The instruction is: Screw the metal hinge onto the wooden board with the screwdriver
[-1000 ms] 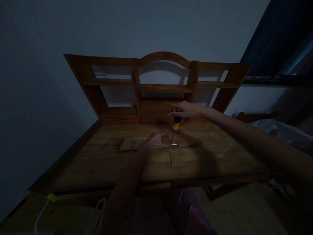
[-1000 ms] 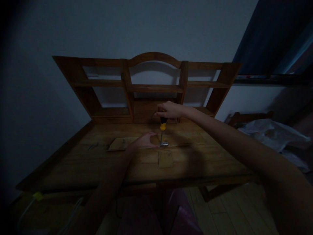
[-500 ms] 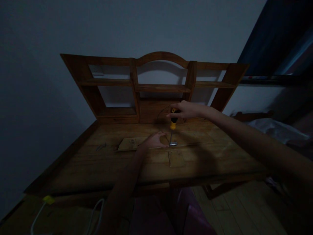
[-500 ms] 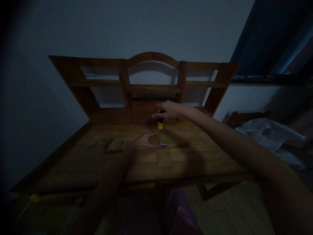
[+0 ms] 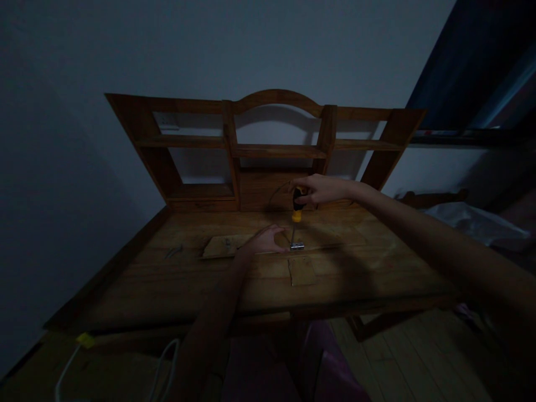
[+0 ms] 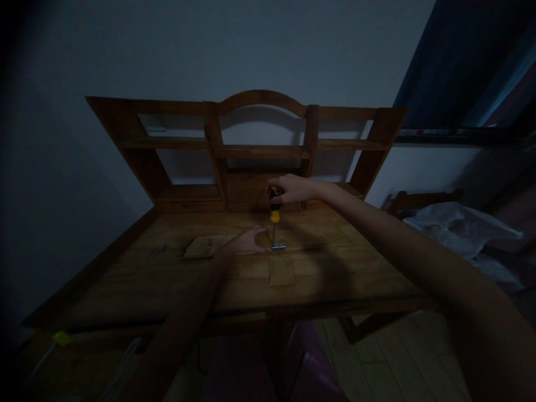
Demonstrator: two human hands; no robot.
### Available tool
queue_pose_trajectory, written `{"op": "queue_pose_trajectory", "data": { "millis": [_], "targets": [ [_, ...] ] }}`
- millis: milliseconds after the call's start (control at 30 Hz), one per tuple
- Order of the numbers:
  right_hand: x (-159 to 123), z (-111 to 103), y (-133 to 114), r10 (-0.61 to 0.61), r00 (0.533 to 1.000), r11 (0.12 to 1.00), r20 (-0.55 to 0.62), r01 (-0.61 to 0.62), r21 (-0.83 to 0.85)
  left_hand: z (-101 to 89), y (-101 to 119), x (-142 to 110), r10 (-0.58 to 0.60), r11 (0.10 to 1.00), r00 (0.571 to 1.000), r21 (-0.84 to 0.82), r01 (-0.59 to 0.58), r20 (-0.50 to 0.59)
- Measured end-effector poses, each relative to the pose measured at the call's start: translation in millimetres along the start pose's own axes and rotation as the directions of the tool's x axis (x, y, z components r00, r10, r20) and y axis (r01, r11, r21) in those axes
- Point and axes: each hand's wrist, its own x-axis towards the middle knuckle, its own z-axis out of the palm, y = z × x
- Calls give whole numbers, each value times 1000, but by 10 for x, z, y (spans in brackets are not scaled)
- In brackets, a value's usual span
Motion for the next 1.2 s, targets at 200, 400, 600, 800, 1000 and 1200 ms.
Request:
{"op": "queue_pose_trajectory", "data": {
  "millis": [200,400,600,800,1000,1200],
  "targets": [
    [21,48,5,101,991,989,-83,-109,-102,-12,38,-3,-37,999,999,-10,37,-4],
    [-37,-17,23,83,996,990,16,-85,114,1,21,10,-12,1000,1000,-1,12,-2],
    [-34,-12,21,111,993,994,-24,-111,17,-30,49,9,-32,999,999,-4,32,17],
    [-20,9,43,137,990,991,-40,-137,0,-45,74,-5,-33,999,999,-16,33,4],
    [-22,15,61,14,1000,999,-26,-13,53,-22,35,6,-35,999,999,-4,35,-4],
    [-2,55,90,170,980,981,-103,-178,-76,-38,65,-5,-20,999,1000,-31,20,1]
  ]
}}
